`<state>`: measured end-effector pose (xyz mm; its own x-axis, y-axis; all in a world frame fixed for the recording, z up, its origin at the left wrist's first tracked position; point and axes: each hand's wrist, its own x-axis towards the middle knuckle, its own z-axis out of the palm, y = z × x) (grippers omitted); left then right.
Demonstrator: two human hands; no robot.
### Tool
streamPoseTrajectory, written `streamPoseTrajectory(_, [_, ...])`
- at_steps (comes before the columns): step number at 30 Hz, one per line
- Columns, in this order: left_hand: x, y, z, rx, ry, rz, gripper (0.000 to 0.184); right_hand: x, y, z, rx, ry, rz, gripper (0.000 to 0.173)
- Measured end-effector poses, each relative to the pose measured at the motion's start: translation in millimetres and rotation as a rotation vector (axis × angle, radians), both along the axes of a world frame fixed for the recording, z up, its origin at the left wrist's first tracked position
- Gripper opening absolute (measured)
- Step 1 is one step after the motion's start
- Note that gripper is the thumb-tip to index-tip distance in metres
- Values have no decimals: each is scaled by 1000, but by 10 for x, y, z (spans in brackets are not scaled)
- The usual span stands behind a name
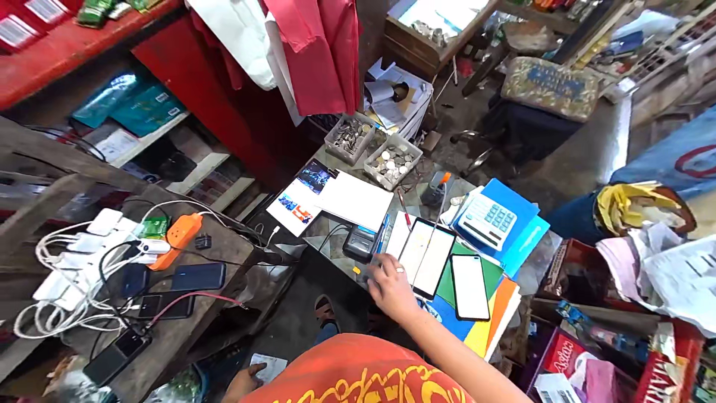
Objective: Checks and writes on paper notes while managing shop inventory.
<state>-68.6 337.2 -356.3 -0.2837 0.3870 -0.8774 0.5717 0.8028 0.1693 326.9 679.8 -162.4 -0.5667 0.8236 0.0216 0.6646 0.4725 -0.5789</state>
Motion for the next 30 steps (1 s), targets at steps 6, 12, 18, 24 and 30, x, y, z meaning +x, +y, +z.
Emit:
streamPoseTrajectory(6, [241,590,644,-82,-29,7,41,-28,428,88,-155,-198,-64,36])
streamPoseTrajectory(12, [373,931,1118,398,19,111,34,-42,1495,13,-177,-404,-299,41])
streamPoseTrajectory(18, [602,1938,2450,1058,-137,295,39,-43,1727,-39,-263,-365,-366,47])
streamPoseTrajectory(24, [802,2171,2846,1198,-341,408,35,100,1668,273,-576,319,-636,88])
streamPoseTrajectory(30, [968,2256,2874,1177,-256,280,33,-26,1024,663,-839,873,-397,37])
